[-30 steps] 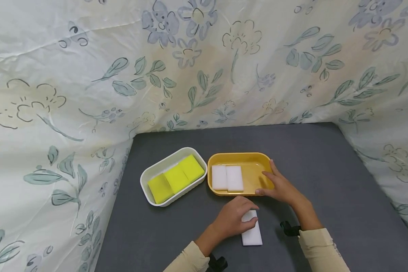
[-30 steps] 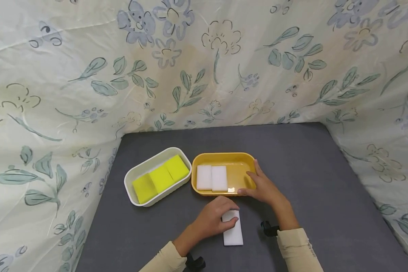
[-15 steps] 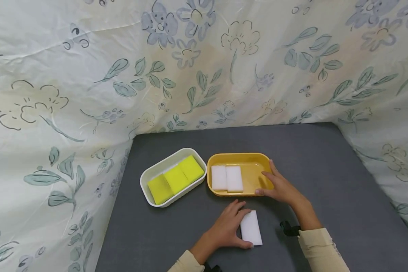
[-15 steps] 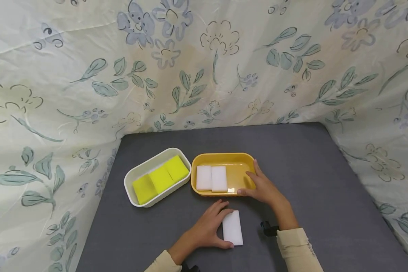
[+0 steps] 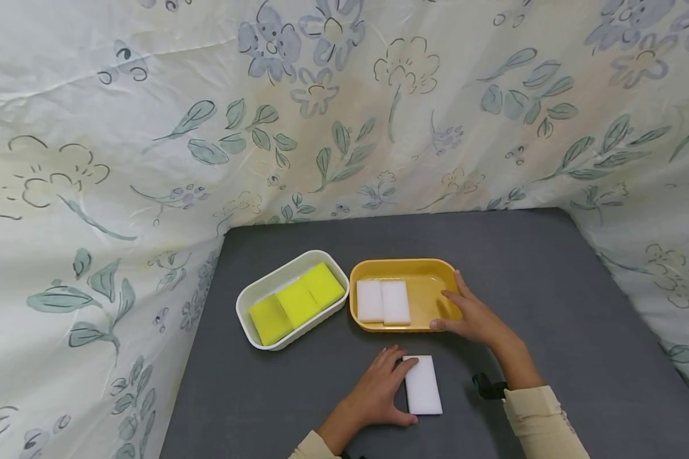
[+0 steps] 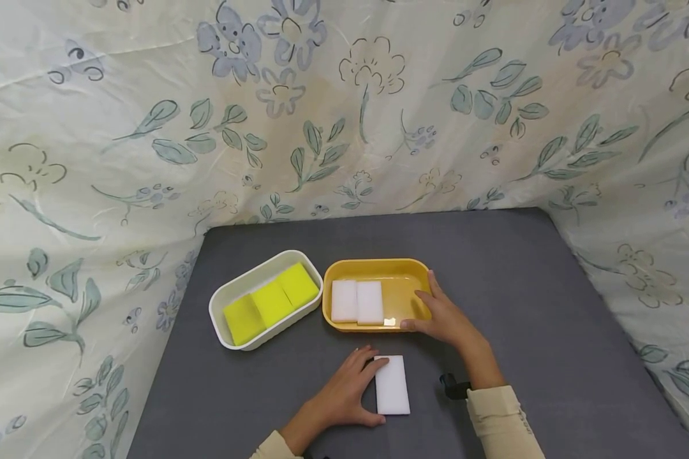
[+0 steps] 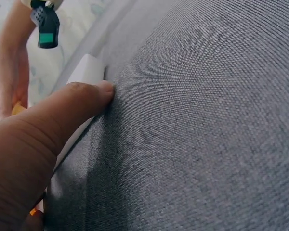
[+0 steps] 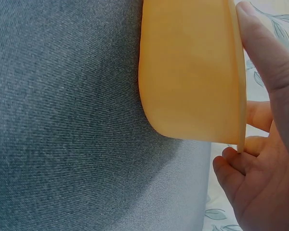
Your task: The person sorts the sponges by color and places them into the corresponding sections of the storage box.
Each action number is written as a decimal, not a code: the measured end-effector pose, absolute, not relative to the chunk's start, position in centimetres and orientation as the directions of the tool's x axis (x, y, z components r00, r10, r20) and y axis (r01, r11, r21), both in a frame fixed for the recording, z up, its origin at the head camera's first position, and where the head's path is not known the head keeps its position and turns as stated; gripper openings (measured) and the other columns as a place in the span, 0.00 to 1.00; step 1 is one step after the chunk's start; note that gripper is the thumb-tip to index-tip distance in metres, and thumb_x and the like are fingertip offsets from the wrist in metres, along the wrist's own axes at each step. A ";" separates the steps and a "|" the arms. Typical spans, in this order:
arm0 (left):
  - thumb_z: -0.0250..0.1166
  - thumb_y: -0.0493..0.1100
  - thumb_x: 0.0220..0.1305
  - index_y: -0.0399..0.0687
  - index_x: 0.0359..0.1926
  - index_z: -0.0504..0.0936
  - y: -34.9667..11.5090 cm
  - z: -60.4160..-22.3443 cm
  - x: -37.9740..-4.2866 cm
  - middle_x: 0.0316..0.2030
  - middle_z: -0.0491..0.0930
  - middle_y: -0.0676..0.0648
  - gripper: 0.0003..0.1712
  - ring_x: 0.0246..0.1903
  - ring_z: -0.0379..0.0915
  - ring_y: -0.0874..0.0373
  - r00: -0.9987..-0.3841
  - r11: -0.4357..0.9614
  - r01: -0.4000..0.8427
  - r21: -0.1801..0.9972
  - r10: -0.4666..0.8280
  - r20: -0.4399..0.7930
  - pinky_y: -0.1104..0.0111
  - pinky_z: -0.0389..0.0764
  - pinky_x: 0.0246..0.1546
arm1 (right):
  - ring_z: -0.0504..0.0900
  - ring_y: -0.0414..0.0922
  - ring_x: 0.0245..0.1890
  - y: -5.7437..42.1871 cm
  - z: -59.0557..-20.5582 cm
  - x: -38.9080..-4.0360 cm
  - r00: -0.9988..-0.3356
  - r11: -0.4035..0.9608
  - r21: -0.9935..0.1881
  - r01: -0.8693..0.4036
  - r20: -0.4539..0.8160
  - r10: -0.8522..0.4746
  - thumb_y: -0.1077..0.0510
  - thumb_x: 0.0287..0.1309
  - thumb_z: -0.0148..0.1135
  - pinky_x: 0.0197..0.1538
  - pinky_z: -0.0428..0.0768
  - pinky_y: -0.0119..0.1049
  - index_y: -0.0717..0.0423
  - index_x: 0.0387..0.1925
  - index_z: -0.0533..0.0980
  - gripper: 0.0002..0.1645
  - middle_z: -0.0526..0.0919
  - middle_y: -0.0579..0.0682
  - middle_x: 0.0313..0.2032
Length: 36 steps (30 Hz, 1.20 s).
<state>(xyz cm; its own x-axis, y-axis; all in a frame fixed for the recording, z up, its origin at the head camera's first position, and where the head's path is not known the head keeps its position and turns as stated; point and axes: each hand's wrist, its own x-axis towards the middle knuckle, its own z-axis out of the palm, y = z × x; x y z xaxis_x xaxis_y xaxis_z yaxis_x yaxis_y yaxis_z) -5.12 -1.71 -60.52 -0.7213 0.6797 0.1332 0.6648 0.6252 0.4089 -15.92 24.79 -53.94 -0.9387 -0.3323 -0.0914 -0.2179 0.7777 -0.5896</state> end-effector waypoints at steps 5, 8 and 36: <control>0.77 0.70 0.45 0.53 0.74 0.62 -1.8 -60.5 -5.1 0.66 0.65 0.45 0.60 0.72 0.55 0.48 -0.723 0.618 0.662 0.424 0.676 0.143 0.54 0.56 0.71 | 0.52 0.72 0.71 24.8 -54.0 -15.8 -0.939 0.778 -0.588 -0.222 -0.086 -0.333 0.33 0.50 0.73 0.64 0.61 0.67 0.72 0.69 0.64 0.61 0.36 0.67 0.77; 0.77 0.69 0.45 0.51 0.73 0.63 -2.0 -60.3 -5.1 0.65 0.66 0.45 0.59 0.71 0.56 0.48 -0.719 0.602 0.665 0.442 0.677 0.160 0.55 0.55 0.71 | 0.53 0.72 0.71 24.8 -54.0 -15.8 -0.939 0.780 -0.585 -0.221 -0.088 -0.333 0.32 0.50 0.73 0.65 0.61 0.67 0.72 0.69 0.64 0.61 0.36 0.67 0.77; 0.77 0.60 0.52 0.51 0.73 0.65 -4.3 -53.1 -9.9 0.69 0.64 0.44 0.52 0.66 0.62 0.55 -0.756 0.555 0.635 0.537 0.591 0.282 0.63 0.70 0.63 | 0.55 0.73 0.69 24.9 -53.8 -15.7 -0.932 0.756 -0.608 -0.244 -0.069 -0.356 0.34 0.51 0.73 0.62 0.64 0.68 0.72 0.70 0.62 0.61 0.36 0.67 0.77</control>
<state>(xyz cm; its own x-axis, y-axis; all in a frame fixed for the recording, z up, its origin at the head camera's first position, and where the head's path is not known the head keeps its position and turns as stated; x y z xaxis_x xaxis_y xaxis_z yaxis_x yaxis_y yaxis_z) -9.86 -4.25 -53.15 -0.7556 0.5912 0.2820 0.6350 0.5555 0.5369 -15.71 24.89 -53.82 -0.9319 -0.3560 -0.0691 -0.2436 0.7557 -0.6079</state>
